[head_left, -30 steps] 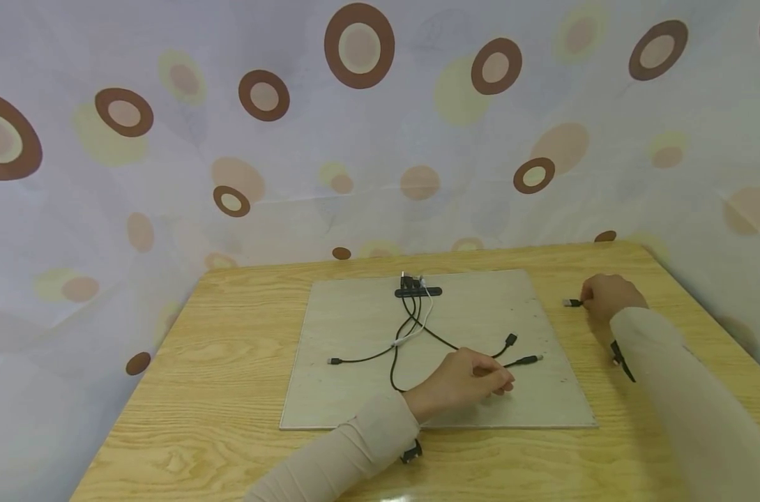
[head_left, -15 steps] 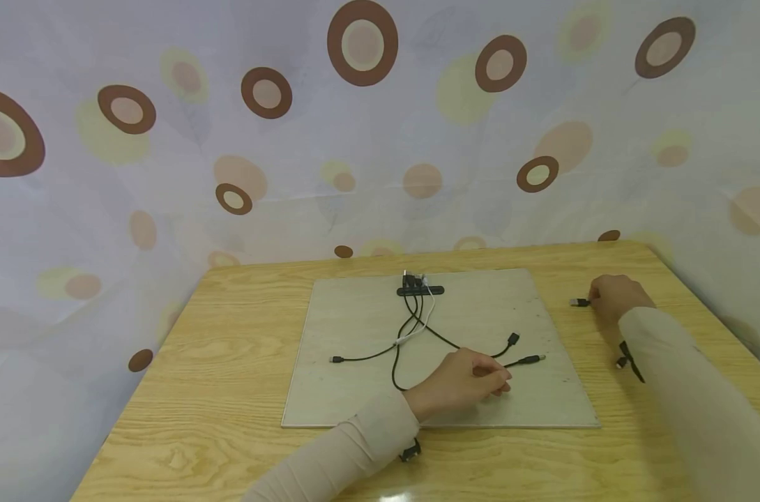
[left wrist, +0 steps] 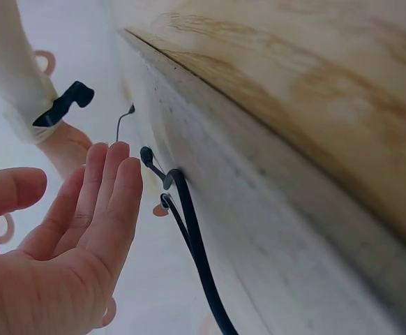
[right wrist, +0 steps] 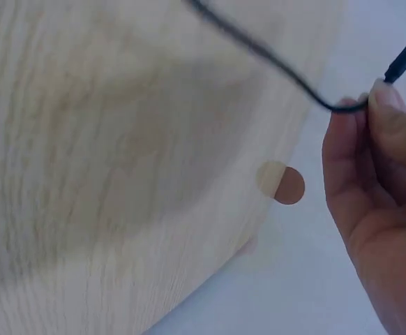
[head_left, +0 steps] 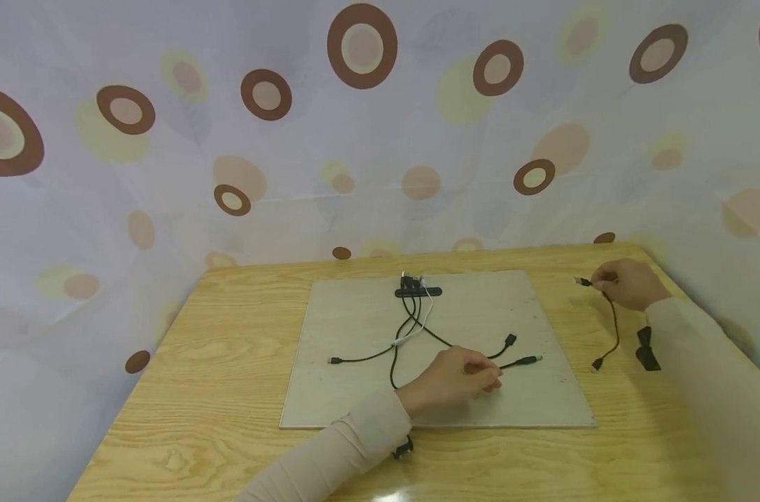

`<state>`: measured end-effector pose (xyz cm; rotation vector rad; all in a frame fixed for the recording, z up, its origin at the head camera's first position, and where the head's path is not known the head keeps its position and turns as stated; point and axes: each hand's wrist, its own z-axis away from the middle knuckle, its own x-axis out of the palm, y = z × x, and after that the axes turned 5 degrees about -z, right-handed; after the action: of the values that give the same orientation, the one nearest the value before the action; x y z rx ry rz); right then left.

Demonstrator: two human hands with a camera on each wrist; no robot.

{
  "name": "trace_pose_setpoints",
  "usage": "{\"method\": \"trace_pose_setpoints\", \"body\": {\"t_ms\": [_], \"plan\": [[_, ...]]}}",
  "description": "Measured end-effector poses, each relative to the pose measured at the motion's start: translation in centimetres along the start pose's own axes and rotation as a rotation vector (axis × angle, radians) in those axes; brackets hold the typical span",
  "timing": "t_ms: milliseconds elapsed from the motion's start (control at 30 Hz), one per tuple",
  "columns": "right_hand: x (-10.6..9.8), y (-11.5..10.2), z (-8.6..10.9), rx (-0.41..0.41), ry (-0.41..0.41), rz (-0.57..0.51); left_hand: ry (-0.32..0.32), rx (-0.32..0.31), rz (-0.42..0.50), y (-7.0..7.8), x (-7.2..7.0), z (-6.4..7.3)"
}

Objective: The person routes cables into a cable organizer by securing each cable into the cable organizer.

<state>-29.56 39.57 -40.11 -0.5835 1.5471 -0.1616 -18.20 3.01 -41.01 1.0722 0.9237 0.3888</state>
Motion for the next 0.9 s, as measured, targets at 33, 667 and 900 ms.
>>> {"method": "trace_pose_setpoints", "body": {"t_ms": [33,667,900], "plan": [[-0.2,0.0,-0.1,0.008,-0.009,-0.029,-0.001,-0.002,0.002,0.0,0.0,0.0],[-1.4,-3.7,-1.4,-0.077,-0.067,-0.652,0.046,0.012,-0.047,-0.7,-0.9,-0.3],[0.2,-6.6,-1.9,-0.069,-0.087,-0.837,0.070,-0.011,-0.069,-0.9,-1.2,-0.2]]}}
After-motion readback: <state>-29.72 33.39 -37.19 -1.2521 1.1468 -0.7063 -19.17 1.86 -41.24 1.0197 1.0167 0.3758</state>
